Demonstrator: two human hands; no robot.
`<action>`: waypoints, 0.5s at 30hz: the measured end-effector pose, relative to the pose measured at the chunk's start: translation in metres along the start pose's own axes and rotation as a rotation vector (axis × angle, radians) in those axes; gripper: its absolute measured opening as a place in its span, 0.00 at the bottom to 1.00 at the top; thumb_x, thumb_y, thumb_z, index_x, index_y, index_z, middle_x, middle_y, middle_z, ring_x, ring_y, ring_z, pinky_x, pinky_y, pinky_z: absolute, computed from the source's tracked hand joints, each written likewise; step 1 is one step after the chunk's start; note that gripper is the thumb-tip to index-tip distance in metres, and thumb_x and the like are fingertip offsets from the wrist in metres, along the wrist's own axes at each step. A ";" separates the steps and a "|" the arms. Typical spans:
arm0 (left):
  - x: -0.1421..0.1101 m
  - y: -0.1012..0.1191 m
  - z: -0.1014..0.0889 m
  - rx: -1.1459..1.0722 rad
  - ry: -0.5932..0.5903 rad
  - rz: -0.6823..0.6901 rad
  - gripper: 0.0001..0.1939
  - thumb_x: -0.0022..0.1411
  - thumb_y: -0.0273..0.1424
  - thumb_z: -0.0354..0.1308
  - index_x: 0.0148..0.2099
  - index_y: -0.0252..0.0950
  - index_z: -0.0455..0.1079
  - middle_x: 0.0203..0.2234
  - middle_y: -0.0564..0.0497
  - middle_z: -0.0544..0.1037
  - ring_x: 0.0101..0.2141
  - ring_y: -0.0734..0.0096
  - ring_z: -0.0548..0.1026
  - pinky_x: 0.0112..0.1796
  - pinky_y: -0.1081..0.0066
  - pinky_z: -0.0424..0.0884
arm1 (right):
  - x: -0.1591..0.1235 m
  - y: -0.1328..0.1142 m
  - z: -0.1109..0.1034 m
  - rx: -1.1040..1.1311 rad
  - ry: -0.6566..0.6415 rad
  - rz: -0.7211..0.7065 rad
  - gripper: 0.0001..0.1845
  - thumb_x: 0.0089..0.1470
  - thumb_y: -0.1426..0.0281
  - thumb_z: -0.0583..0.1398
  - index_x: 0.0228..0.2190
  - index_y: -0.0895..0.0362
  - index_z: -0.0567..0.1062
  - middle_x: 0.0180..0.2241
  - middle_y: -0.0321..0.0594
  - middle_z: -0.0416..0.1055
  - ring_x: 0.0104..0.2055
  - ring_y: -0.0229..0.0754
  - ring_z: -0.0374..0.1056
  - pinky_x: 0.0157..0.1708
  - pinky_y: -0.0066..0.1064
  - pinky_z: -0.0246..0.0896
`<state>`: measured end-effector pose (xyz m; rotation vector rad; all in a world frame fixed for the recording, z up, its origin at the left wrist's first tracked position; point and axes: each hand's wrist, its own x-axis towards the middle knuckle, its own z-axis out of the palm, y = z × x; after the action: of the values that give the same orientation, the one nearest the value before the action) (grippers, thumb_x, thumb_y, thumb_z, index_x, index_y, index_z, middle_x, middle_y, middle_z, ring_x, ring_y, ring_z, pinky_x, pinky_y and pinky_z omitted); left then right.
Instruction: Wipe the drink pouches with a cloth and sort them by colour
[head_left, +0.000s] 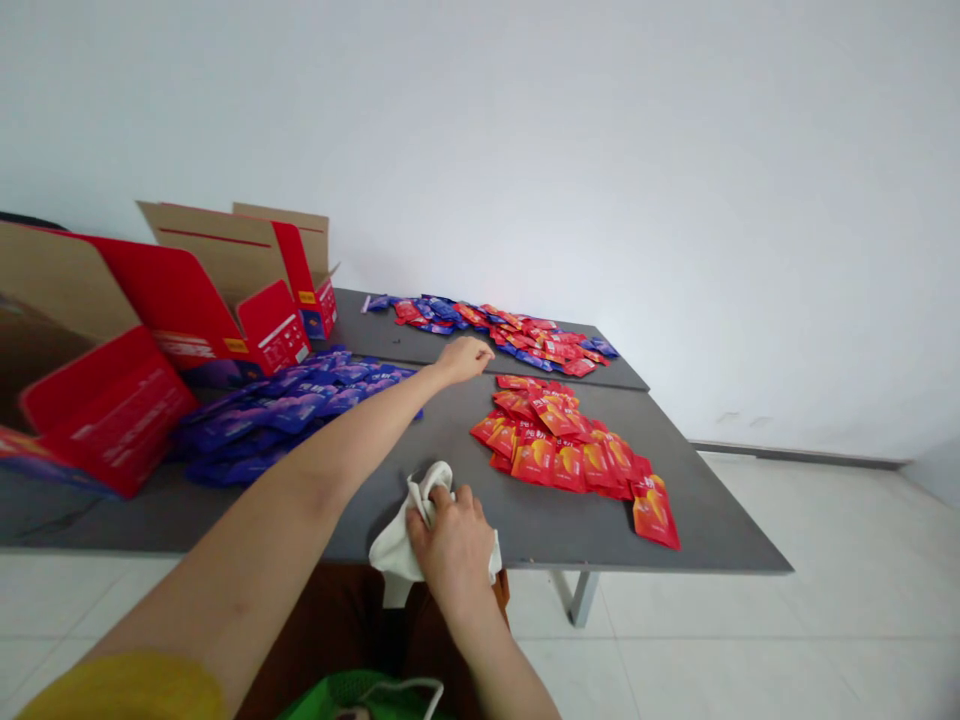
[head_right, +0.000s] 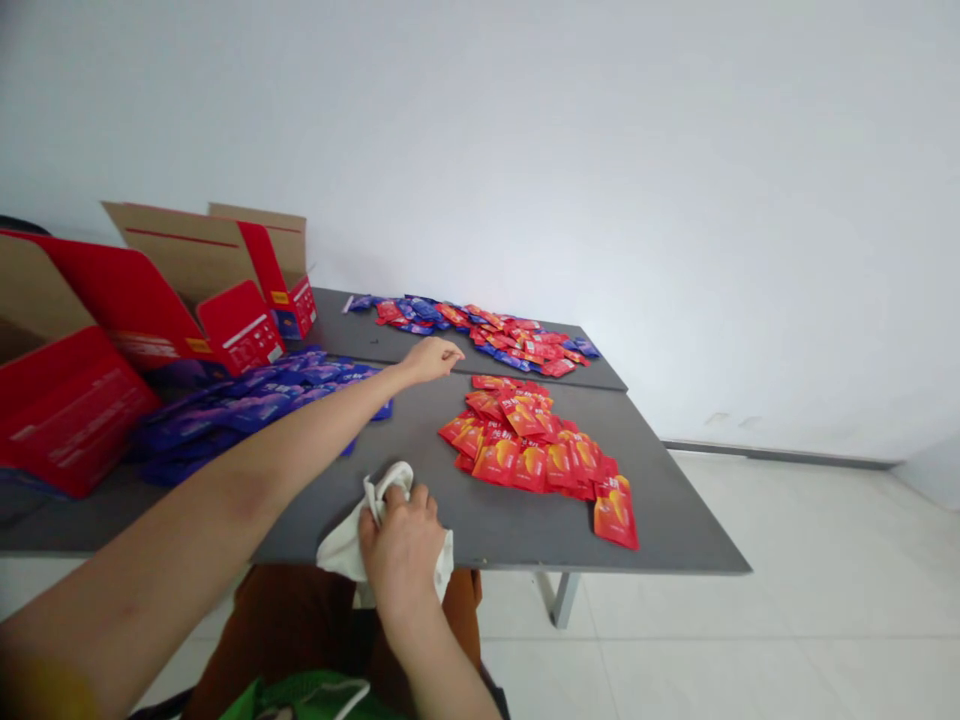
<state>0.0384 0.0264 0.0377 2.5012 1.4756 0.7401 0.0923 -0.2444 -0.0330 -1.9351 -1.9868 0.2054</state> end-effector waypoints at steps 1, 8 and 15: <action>0.003 -0.014 -0.005 0.027 -0.012 -0.031 0.18 0.62 0.35 0.48 0.47 0.38 0.77 0.28 0.50 0.81 0.35 0.68 0.78 0.36 0.74 0.69 | 0.001 0.000 -0.001 0.010 -0.006 0.008 0.13 0.55 0.57 0.58 0.40 0.49 0.74 0.37 0.42 0.69 0.40 0.48 0.68 0.33 0.33 0.61; 0.021 -0.089 -0.028 0.396 -0.099 -0.211 0.18 0.60 0.32 0.49 0.48 0.38 0.76 0.44 0.46 0.79 0.47 0.62 0.74 0.47 0.71 0.66 | 0.024 0.011 -0.007 -0.001 -0.036 -0.014 0.13 0.56 0.58 0.59 0.39 0.50 0.75 0.36 0.42 0.70 0.39 0.48 0.69 0.33 0.33 0.62; 0.064 -0.145 -0.038 0.523 -0.137 -0.420 0.22 0.57 0.33 0.53 0.47 0.21 0.73 0.45 0.30 0.76 0.47 0.49 0.73 0.47 0.61 0.66 | 0.034 0.013 -0.003 0.000 -0.063 0.038 0.10 0.54 0.62 0.60 0.39 0.51 0.75 0.38 0.44 0.70 0.40 0.49 0.69 0.34 0.34 0.63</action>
<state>-0.0684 0.1500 0.0401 2.3487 2.2645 0.1148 0.1053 -0.2102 -0.0291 -1.9904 -1.9907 0.2797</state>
